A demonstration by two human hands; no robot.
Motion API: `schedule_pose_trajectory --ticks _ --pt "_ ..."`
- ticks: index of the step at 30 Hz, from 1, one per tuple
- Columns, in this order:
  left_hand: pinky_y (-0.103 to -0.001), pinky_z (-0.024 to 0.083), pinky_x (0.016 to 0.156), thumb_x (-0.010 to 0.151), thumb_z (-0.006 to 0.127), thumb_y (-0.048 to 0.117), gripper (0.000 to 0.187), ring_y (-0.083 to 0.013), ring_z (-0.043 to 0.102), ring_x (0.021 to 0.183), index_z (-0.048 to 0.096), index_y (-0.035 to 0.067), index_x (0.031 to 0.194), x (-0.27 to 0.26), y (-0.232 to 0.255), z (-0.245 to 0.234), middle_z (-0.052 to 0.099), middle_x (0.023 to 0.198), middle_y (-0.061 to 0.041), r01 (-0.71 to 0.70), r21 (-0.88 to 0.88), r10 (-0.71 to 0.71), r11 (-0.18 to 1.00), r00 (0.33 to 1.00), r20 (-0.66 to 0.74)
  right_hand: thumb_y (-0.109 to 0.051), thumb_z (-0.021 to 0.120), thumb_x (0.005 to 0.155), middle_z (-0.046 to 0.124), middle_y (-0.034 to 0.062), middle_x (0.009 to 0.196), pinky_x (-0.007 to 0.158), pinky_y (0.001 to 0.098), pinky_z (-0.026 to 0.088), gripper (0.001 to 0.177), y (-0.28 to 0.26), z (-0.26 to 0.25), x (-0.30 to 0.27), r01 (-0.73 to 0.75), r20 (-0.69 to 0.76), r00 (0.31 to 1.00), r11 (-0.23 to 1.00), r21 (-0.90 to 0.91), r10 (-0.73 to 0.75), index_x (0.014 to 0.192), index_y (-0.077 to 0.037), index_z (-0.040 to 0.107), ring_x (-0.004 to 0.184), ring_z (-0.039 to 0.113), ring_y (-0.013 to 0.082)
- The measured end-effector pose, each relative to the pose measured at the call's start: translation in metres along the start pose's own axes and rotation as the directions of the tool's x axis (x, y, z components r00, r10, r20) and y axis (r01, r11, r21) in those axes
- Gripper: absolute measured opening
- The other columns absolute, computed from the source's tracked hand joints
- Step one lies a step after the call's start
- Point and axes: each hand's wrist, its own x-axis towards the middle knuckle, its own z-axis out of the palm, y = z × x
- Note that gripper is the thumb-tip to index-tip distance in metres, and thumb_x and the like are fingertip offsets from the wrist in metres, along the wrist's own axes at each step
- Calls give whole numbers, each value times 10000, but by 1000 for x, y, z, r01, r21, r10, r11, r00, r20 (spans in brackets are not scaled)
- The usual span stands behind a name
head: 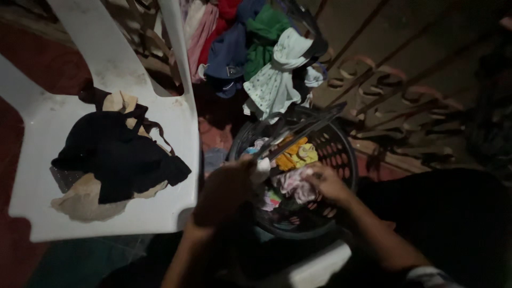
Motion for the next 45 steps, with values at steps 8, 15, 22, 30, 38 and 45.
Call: schedule_pose_trajectory --ticks 8,15,22,30,38,45 --pt "-537 501 714 968 576 278 273 -441 668 845 592 91 1167 -12 -2 1 717 968 -253 36 -40 -42 999 984 -173 40 592 724 610 122 1402 1036 397 503 862 -124 -41 -35 -42 178 966 565 824 -189 1549 -100 386 1250 619 257" --pt "-582 476 752 1034 459 352 299 -487 650 950 580 135 1199 -11 -4 -4 713 998 -248 218 -190 -231 957 972 -51 -213 624 948 590 195 1422 1040 472 521 611 -76 -55 -8 -445 384 891 302 843 242 1491 23 473 1220 634 316" --pt "-548 495 770 1026 476 313 287 -466 659 979 622 102 1154 -16 10 -11 724 1019 -231 146 -251 -175 957 979 -100 -34 584 800 713 116 1213 1001 442 552 511 -74 -74 -13 -236 212 972 454 859 103 1301 -127 622 1082 715 275" --pt "-542 473 800 1014 484 261 293 -471 643 990 599 49 1180 -12 20 -19 699 1015 -266 97 -253 -128 963 986 -110 -555 730 912 709 79 1189 1054 446 493 674 -21 -53 -29 -711 532 661 669 218 529 1342 -45 640 1129 659 236" --pt "-529 480 849 1027 484 277 307 -459 633 1053 588 39 1190 -13 17 -14 685 1096 -263 152 -220 -171 964 983 -68 -349 762 858 777 164 1139 954 430 558 611 -70 -51 -40 -380 244 854 871 -311 459 1388 -64 660 1079 705 308" --pt "-541 486 837 1022 500 277 321 -483 624 1047 576 28 1209 -9 10 -5 681 1104 -286 56 -196 -86 979 985 -150 -411 742 907 581 109 1415 1044 451 411 641 -46 -61 -23 -425 309 818 871 -246 486 1471 -147 590 1140 534 169"
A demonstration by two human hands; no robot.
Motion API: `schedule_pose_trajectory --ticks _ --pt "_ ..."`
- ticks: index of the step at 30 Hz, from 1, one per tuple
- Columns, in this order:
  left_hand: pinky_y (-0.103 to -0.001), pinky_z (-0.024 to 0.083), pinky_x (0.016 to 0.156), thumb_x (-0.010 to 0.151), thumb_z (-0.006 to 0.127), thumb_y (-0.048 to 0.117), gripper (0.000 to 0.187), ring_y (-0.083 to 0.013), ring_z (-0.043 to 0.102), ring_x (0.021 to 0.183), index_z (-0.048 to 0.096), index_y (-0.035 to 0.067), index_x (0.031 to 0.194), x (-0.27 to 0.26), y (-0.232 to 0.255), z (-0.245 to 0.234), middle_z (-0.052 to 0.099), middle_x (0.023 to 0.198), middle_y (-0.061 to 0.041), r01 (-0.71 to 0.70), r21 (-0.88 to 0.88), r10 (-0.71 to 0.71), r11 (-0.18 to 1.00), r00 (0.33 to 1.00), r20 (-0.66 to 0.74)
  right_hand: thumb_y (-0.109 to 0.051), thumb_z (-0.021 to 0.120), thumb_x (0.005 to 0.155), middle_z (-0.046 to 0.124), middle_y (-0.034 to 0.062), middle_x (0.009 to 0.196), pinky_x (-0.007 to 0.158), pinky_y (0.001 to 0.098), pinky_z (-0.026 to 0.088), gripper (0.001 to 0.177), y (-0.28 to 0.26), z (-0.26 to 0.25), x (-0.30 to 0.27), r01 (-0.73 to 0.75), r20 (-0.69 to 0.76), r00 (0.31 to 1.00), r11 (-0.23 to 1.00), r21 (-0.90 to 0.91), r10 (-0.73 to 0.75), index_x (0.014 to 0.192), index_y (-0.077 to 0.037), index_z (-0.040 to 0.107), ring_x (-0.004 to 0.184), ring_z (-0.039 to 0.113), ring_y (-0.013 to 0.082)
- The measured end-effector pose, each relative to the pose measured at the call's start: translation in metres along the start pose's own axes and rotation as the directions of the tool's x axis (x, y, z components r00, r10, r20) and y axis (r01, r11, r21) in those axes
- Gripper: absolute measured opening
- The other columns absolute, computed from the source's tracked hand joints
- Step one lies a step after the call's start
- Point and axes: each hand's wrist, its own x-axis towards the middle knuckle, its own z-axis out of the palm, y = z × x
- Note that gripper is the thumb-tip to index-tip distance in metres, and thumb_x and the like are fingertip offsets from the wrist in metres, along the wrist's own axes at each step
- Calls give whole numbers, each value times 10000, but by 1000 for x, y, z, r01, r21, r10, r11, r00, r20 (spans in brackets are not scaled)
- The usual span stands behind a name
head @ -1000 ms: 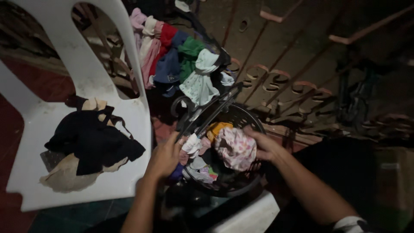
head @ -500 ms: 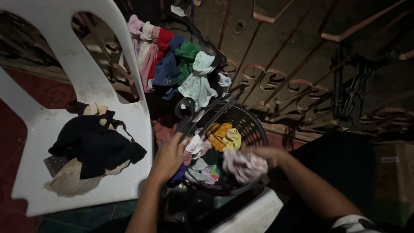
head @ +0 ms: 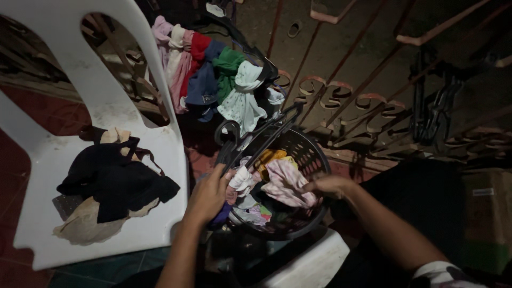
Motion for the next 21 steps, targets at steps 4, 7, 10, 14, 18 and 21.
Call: schedule_pose_trajectory --ticks 4,7,10,14,18,21 --pt "-548 500 778 1024 492 312 309 -470 664 982 589 77 1199 -1 0 2 716 1008 -260 108 2 -108 994 990 94 -566 735 881 781 93 1185 959 397 532 550 34 1 18 201 210 975 710 -675 -77 1234 -145 761 1023 699 235" --pt "-538 512 766 1034 476 323 306 -466 675 964 603 88 1183 1 -3 7 726 987 -246 103 -27 -99 994 988 118 -364 660 890 814 125 1014 841 419 580 385 47 1 21 -50 -66 998 811 -583 15 1075 -84 848 885 747 223" --pt "-511 533 774 1032 465 341 312 -441 702 951 630 112 1166 2 -7 13 747 988 -215 150 -81 -134 985 974 182 -253 706 891 776 127 1002 821 468 566 313 37 2 16 56 -274 962 983 176 -6 1175 -122 686 885 697 253" --pt "-492 543 761 1023 481 351 305 -417 725 904 632 125 1162 2 -7 23 757 948 -200 165 -93 -138 982 960 244 -247 544 1043 765 80 1043 933 313 473 345 -4 11 -14 439 -331 894 746 501 -303 1035 38 737 1017 658 147" --pt "-491 530 744 1012 507 358 312 -421 720 837 595 134 1212 0 -5 32 744 847 -217 189 -48 -169 981 946 277 -119 535 976 726 88 1126 827 319 464 226 -59 15 -51 501 -334 854 453 738 -400 1136 -23 662 941 629 157" --pt "-472 526 689 1017 510 364 341 -366 714 760 571 128 1255 5 -10 36 727 808 -213 252 -31 -236 967 937 260 -28 492 896 709 108 1131 714 292 404 361 -80 11 -65 484 -337 850 346 804 -405 1216 -2 658 920 629 177"
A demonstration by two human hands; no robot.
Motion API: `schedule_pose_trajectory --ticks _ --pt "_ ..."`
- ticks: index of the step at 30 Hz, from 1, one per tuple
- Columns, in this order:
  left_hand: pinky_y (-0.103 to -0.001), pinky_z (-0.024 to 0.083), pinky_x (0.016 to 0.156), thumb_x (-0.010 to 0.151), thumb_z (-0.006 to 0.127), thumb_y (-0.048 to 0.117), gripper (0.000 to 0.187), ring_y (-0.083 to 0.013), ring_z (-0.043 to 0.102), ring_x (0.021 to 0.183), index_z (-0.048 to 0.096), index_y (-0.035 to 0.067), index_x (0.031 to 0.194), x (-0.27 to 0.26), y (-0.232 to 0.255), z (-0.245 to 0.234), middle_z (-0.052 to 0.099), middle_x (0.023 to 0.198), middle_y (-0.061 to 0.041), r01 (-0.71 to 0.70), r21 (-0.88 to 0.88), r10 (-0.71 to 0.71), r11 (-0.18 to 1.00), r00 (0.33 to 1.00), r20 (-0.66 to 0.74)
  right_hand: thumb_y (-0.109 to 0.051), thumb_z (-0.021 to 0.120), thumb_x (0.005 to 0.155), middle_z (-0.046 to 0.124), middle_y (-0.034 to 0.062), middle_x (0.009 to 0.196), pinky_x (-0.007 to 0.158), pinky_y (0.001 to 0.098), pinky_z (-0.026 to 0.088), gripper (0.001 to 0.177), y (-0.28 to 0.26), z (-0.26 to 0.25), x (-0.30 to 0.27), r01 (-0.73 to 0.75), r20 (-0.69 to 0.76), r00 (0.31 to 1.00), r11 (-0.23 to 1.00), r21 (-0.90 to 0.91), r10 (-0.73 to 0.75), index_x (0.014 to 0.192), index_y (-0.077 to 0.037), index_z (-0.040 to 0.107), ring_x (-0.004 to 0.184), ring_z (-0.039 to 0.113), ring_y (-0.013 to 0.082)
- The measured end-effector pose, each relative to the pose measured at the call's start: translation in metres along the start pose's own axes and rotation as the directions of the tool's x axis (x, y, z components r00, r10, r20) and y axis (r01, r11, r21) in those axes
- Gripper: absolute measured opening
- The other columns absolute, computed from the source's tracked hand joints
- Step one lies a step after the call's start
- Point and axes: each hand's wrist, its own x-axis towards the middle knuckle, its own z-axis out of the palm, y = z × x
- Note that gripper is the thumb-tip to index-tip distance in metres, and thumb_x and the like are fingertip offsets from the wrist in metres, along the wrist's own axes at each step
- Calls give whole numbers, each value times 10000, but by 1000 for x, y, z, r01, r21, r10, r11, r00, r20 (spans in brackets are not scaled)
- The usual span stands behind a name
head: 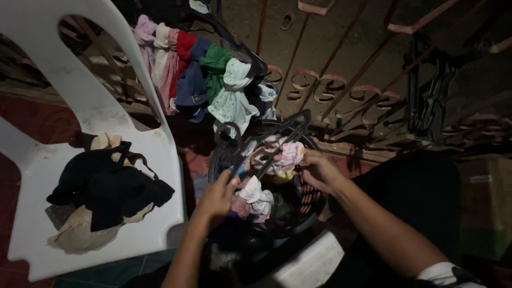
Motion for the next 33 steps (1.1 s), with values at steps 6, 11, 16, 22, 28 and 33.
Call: schedule_pose_trajectory --ticks 6,11,16,22,28,33 --pt "-336 536 597 1044 489 353 342 -148 637 613 589 39 1137 2 -13 -2 787 893 -115 -10 -358 6 934 1000 -13 12 414 880 744 127 1104 893 350 549 421 -12 18 12 90 52 995 967 -240 -80 1202 37 683 950 680 225" --pt "-302 534 577 1014 508 343 331 -117 627 592 603 95 1211 0 -5 -7 811 934 -55 49 -309 -20 950 995 95 33 505 856 715 138 956 860 381 550 301 -30 33 22 226 181 970 328 -917 -163 1065 -2 719 861 671 279" --pt "-276 500 536 1023 523 325 318 -88 580 578 614 88 1213 1 -1 -4 792 909 -53 80 -417 -21 905 989 144 -22 711 680 727 120 853 860 416 519 36 -35 63 23 483 520 812 -196 -853 -263 701 -33 738 896 637 321" --pt "-286 518 553 1023 532 318 310 -97 597 586 632 81 1197 3 -5 -4 809 921 -63 34 -356 12 934 992 128 -26 662 710 724 156 875 868 433 531 105 -19 68 30 590 641 734 -258 -765 -223 782 -25 738 903 684 339" --pt "-353 566 657 989 535 223 319 -192 725 687 609 105 1276 -5 2 0 819 954 -109 -109 -164 130 980 984 124 -107 659 746 748 207 988 780 461 552 257 0 69 63 185 97 972 -437 -880 216 950 -18 786 913 707 364" --pt "-421 598 691 802 563 69 618 -282 769 768 533 163 1412 -15 22 -4 788 953 -136 -33 -29 39 999 966 257 -99 558 817 749 207 1071 785 482 570 328 50 28 107 237 -10 816 -350 -906 578 1067 10 739 931 737 345"
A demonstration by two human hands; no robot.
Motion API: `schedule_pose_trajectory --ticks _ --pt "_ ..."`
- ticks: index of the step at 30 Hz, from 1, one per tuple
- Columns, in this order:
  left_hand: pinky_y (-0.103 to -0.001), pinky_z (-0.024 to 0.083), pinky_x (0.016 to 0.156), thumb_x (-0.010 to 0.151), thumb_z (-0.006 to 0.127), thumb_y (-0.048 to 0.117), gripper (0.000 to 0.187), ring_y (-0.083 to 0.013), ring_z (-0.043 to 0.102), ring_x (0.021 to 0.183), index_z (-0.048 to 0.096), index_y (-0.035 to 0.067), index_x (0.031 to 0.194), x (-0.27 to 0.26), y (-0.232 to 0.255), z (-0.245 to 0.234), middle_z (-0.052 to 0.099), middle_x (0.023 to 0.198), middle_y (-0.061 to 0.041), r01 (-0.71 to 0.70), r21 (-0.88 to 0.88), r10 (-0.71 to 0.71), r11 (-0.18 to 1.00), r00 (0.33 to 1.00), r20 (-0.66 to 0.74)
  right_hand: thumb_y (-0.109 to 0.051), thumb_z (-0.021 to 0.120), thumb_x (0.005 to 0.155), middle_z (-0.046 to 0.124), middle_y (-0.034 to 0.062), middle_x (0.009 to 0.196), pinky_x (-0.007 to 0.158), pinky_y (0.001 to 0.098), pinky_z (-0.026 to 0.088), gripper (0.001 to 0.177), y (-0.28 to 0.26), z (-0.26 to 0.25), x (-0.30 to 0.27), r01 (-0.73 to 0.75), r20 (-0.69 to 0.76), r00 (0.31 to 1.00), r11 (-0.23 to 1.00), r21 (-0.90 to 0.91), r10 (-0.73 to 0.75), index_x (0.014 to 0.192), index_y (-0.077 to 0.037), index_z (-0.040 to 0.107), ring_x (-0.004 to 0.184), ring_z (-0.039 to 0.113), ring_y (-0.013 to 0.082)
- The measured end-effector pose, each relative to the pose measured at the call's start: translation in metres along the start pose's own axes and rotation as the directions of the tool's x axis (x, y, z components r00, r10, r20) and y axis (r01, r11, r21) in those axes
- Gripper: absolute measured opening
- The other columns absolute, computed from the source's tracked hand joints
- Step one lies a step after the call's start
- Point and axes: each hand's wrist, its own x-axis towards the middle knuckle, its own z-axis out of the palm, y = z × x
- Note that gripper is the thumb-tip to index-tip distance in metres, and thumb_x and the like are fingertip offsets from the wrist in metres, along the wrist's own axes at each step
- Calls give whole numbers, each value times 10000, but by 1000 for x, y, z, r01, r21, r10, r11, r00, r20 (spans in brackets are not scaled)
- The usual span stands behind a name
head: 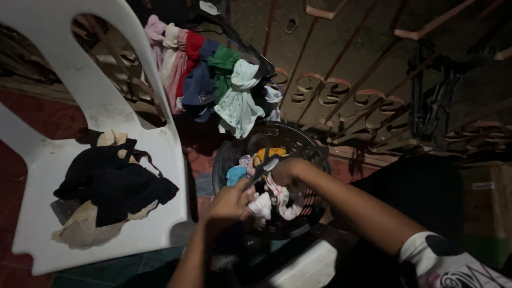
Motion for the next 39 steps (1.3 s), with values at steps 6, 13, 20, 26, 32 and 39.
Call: schedule_pose_trajectory --ticks 6,13,20,26,32,39 --pt "-368 584 732 941 494 83 489 -241 771 817 500 11 1425 2 -11 11 802 910 -172 -228 -69 226 971 973 -40 -141 558 836 735 210 1096 815 475 561 354 20 26 21 34 150 988 997 -72 -23 1111 10 722 965 723 338" --pt "-472 559 646 983 491 193 306 -378 728 701 570 71 1252 -18 22 -7 791 888 -140 111 -134 -104 985 993 58 -197 606 811 730 216 1087 822 465 547 386 -5 -3 -7 45 97 995 993 -110 -34 1142 -32 718 982 711 359" --pt "-468 551 700 994 564 275 252 -379 737 833 631 59 1105 -45 3 -40 786 898 -167 -44 112 67 993 975 -213 -183 647 784 741 222 928 755 482 580 261 -72 -45 -44 -51 -297 953 998 40 61 953 -22 763 865 750 377" --pt "-424 568 719 917 633 272 325 -348 772 825 674 50 1152 -133 42 -125 744 946 -231 -76 120 126 990 865 -486 -234 720 759 701 238 820 729 507 542 233 -140 -125 -101 305 -731 638 951 -51 -244 811 -7 697 793 690 410" --pt "-438 540 775 1008 596 306 373 -375 743 864 694 183 1346 -204 119 -254 736 970 -252 397 259 -92 881 679 -729 -128 678 873 667 133 932 784 358 525 314 -214 -229 -133 839 -948 -22 509 -190 -317 1174 -38 688 827 637 236" --pt "-547 525 830 1012 561 326 344 -449 686 992 707 108 1235 -186 17 -275 717 1062 -258 408 315 29 857 571 -820 -145 777 828 649 87 1066 925 421 489 365 -260 -202 -41 751 -912 -334 516 -411 -239 1173 -81 674 1015 601 296"
